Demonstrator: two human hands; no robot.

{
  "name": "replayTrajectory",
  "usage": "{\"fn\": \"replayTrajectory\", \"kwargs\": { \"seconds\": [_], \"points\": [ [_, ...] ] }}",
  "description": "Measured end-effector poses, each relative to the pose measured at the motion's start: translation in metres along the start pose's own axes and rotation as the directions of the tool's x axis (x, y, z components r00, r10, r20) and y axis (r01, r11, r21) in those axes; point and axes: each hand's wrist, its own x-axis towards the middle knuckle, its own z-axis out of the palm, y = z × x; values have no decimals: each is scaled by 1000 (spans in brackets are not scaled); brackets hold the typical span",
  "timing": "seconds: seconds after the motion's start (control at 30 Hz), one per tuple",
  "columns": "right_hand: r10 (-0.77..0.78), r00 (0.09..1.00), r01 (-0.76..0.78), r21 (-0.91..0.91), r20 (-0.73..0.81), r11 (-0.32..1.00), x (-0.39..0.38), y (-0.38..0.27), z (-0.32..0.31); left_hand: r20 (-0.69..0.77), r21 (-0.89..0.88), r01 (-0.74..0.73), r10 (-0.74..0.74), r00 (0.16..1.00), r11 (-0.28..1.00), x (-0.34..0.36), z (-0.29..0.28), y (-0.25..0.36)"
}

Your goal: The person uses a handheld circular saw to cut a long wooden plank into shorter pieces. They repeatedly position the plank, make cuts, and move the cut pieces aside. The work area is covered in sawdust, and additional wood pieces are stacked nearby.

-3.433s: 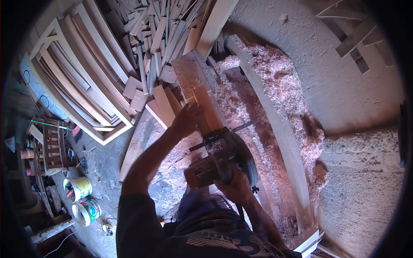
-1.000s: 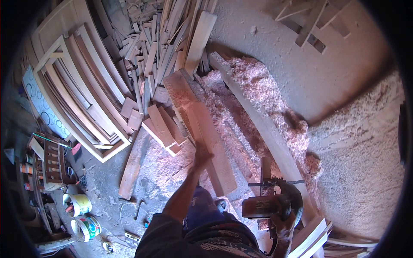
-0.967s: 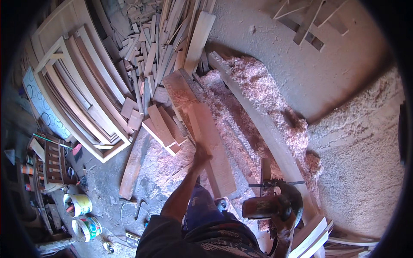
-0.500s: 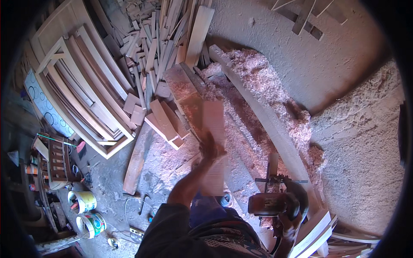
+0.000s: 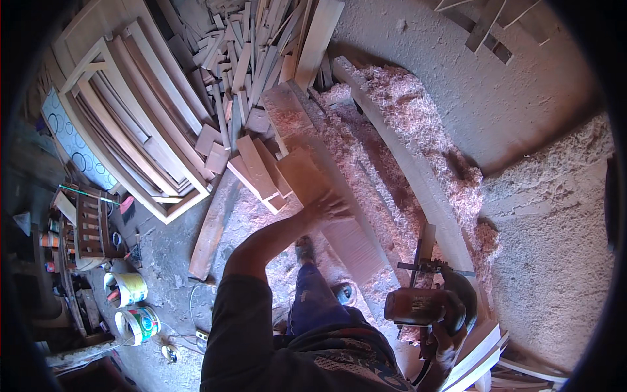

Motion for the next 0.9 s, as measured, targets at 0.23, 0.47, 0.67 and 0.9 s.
{"fn": "replayTrajectory", "kwargs": {
  "seconds": [0.23,0.47,0.67,0.9],
  "points": [
    [-23,995,18,48,101,999,9,-4,6,162,-873,452,-983,-88,-184,-68,57,90],
    [-56,998,55,55,13,997,2,15,-16,581,-765,453,-794,181,-457,32,-62,124],
    [-38,996,34,50,80,998,4,-9,-1,239,-859,451,-969,-65,-242,87,-53,117],
    [-82,995,84,-39,50,996,0,-17,-5,137,-872,469,-990,-41,-140,95,-42,116]
  ]
}}
